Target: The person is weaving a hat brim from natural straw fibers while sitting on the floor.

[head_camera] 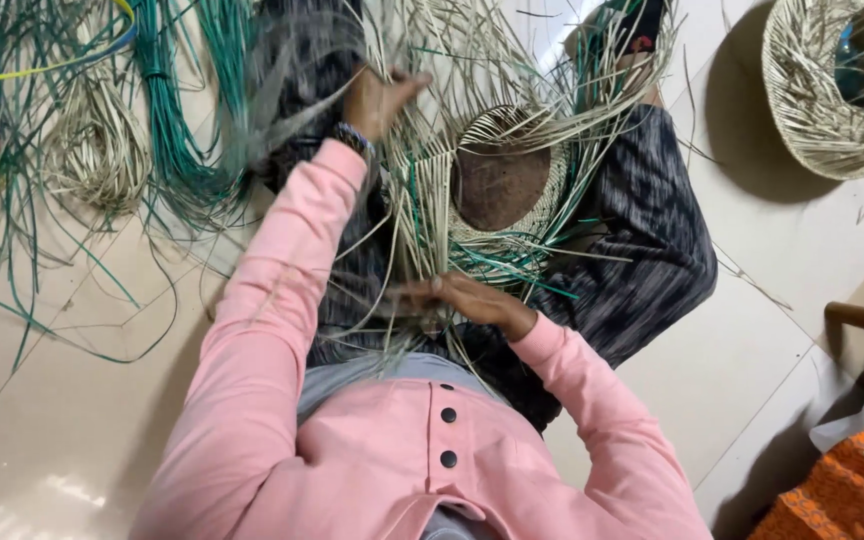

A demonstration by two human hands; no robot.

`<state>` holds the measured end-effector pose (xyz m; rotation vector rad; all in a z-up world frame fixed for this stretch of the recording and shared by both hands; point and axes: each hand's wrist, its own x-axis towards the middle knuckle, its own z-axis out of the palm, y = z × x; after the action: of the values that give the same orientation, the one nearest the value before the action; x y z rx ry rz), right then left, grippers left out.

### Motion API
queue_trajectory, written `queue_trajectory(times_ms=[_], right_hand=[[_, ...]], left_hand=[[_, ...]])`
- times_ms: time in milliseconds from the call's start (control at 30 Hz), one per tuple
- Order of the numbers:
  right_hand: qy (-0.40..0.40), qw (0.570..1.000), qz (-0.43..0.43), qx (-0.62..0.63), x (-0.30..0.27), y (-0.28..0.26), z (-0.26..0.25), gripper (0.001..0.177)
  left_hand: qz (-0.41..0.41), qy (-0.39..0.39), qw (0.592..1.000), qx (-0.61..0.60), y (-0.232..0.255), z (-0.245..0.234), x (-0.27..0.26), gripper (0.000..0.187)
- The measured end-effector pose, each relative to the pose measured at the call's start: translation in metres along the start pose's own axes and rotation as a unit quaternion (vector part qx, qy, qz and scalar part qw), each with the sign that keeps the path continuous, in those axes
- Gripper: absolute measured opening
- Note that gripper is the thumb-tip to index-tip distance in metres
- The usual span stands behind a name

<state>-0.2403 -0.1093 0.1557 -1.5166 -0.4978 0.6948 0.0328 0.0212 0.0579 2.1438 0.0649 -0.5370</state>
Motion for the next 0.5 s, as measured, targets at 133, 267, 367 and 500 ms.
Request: queue_trajectory(times_ms=[133, 267, 367, 500], right_hand=[[-0.003, 0.992, 0.108, 0.070, -0.010, 0.027, 0.000, 0.076], [0.103, 0.930, 0.134, 0.328, -0.016, 0.039, -0.025, 0.088], [0.230, 0.958, -0.029, 0.166, 0.002, 0.032, -0.047, 0.074], [0.269, 0.952, -0.129, -0.075, 0.046, -0.042, -0.031, 0.053]], left_hand=[[0.029, 0.067, 0.980, -0.184, 0.006, -0.037, 0.006, 0.057], [0.073, 0.139, 0.942, -0.297, -0.012, -0.023, -0.025, 0.072], [0.133, 0.043, 0.947, -0.289, -0.039, 0.008, -0.102, 0.041], [0.111, -0.005, 0.956, -0.271, -0.084, 0.053, -0.105, 0.077]])
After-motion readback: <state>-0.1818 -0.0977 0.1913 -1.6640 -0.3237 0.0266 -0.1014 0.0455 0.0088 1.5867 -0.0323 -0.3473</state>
